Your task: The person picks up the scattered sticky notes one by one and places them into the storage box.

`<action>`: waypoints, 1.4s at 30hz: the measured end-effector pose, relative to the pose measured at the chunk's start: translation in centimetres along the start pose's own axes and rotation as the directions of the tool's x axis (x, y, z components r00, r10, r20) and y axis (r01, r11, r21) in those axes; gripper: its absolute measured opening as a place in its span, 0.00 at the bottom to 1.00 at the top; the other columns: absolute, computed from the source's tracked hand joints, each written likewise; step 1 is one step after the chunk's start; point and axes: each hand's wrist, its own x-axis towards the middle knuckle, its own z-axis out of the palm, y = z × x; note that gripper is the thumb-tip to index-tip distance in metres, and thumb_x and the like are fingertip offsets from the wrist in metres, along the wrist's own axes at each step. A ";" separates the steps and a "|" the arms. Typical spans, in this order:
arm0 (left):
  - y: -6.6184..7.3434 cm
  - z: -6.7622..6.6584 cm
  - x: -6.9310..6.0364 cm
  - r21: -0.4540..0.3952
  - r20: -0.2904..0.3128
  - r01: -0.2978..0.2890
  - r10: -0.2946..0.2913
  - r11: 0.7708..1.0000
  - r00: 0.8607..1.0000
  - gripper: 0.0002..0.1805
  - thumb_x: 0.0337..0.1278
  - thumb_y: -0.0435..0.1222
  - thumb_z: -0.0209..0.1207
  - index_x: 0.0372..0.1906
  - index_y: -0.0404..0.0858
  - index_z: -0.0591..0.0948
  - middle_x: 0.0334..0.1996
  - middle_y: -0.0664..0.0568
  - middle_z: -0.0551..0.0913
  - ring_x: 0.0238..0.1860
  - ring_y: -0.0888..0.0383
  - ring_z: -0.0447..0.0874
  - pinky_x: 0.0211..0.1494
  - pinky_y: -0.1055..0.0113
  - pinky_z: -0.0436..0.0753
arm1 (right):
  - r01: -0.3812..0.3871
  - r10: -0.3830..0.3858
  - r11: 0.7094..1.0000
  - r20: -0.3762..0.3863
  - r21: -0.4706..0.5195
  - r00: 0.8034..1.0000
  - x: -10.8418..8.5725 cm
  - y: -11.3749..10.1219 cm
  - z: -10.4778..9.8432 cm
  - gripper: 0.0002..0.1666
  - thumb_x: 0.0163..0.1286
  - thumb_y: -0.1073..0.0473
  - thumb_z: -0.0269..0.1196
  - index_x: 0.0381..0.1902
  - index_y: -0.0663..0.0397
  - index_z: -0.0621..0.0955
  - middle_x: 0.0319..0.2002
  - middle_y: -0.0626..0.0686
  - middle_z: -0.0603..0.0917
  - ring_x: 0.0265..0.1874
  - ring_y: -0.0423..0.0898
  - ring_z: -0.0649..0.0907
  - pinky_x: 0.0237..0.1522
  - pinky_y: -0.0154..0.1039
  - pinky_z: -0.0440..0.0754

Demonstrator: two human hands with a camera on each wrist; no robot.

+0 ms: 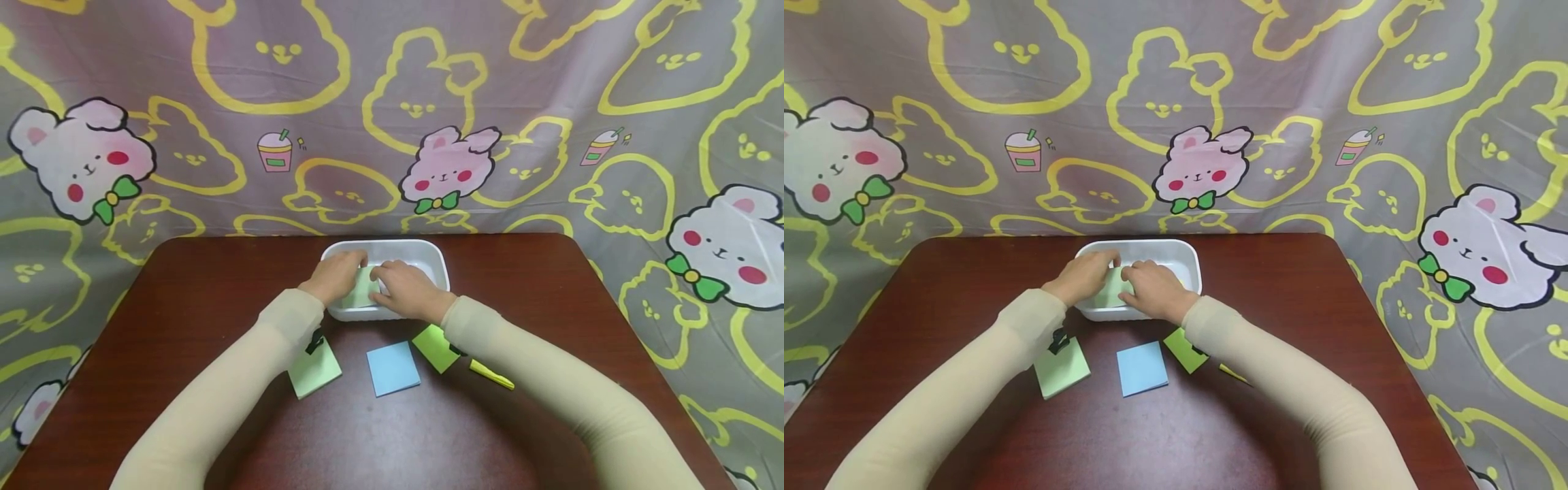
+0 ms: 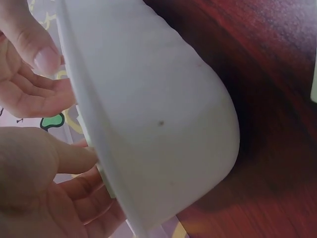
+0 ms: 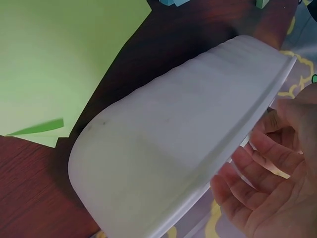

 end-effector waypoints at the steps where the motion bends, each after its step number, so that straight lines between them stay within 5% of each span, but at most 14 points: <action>1: 0.0 0.0 0.1 0.001 0.004 0.000 0.000 1.000 1.000 0.18 0.56 0.21 0.52 0.50 0.38 0.79 0.46 0.40 0.86 0.48 0.45 0.82 0.50 0.48 0.81 | -0.005 0.005 1.000 0.002 -0.002 1.000 0.1 0.1 0.0 0.22 0.72 0.49 0.64 0.56 0.57 0.81 0.50 0.57 0.86 0.50 0.54 0.84 0.50 0.51 0.83; 16: -0.6 0.2 0.7 -0.015 0.034 -0.006 0.006 1.000 0.999 0.08 0.64 0.29 0.57 0.47 0.31 0.79 0.42 0.39 0.85 0.45 0.45 0.81 0.53 0.51 0.79 | -0.035 0.035 0.999 0.022 -0.002 0.999 0.4 0.7 0.4 0.22 0.72 0.47 0.64 0.55 0.56 0.81 0.49 0.56 0.86 0.50 0.54 0.84 0.49 0.51 0.83; 29: -0.6 0.4 1.2 -0.021 0.071 0.055 -0.054 0.998 0.996 0.13 0.69 0.39 0.58 0.47 0.32 0.80 0.43 0.41 0.86 0.43 0.47 0.81 0.49 0.52 0.80 | -0.060 0.059 0.998 0.041 0.032 0.997 0.6 0.7 0.5 0.22 0.72 0.47 0.64 0.56 0.56 0.81 0.50 0.57 0.86 0.49 0.54 0.84 0.49 0.51 0.83; 42: -0.6 0.2 1.1 -0.048 0.119 0.063 -0.057 0.997 0.991 0.21 0.70 0.41 0.58 0.58 0.29 0.77 0.55 0.36 0.84 0.57 0.41 0.82 0.61 0.48 0.79 | -0.064 0.061 0.997 0.064 0.043 0.996 0.8 0.6 0.6 0.23 0.73 0.47 0.63 0.56 0.58 0.81 0.50 0.58 0.86 0.48 0.53 0.84 0.50 0.50 0.82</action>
